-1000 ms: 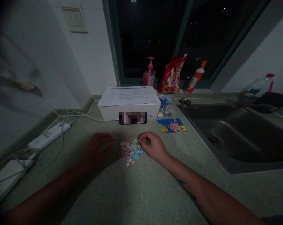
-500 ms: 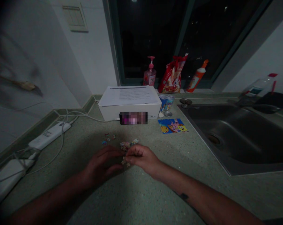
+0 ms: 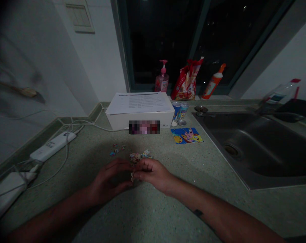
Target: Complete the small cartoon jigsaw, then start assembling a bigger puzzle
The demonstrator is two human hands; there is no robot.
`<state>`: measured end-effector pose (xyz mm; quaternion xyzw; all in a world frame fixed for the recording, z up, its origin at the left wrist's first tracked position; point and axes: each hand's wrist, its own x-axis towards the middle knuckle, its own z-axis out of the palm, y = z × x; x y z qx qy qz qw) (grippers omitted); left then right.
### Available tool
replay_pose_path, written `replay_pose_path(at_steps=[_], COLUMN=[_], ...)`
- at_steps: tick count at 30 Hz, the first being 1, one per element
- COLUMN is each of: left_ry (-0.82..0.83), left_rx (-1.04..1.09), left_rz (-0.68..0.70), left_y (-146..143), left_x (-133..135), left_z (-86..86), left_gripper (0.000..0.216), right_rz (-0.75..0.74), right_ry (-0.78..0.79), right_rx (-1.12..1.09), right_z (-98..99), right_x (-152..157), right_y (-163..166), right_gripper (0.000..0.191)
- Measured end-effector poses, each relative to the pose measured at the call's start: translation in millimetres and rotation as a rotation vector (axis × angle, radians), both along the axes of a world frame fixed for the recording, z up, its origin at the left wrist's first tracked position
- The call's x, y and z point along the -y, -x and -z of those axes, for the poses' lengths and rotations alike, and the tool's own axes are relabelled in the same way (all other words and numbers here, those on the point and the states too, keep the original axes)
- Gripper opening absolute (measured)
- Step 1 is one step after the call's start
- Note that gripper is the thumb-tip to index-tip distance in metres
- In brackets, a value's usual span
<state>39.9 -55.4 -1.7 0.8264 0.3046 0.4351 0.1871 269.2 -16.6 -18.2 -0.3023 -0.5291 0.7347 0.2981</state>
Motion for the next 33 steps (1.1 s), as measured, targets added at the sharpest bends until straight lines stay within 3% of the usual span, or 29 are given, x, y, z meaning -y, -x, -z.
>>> replay_pose_path(at_steps=[21,33], left_ry=[-0.051,-0.118], left_rx=[-0.046,-0.135], left_rz=[0.008,-0.028], left_y=[3.1,6.3], left_x=[-2.2,-2.8], left_z=[4.4,7.8], left_gripper=[0.04,0.039], right_rz=[-0.038,-0.031], right_ry=[-0.179,-0.214], right_rx=[0.074,0.147], right_z=[1.1,-2.2], right_x=[0.4,3.6], right_y=[-1.7,-0.1], right_gripper=[0.037,0.05])
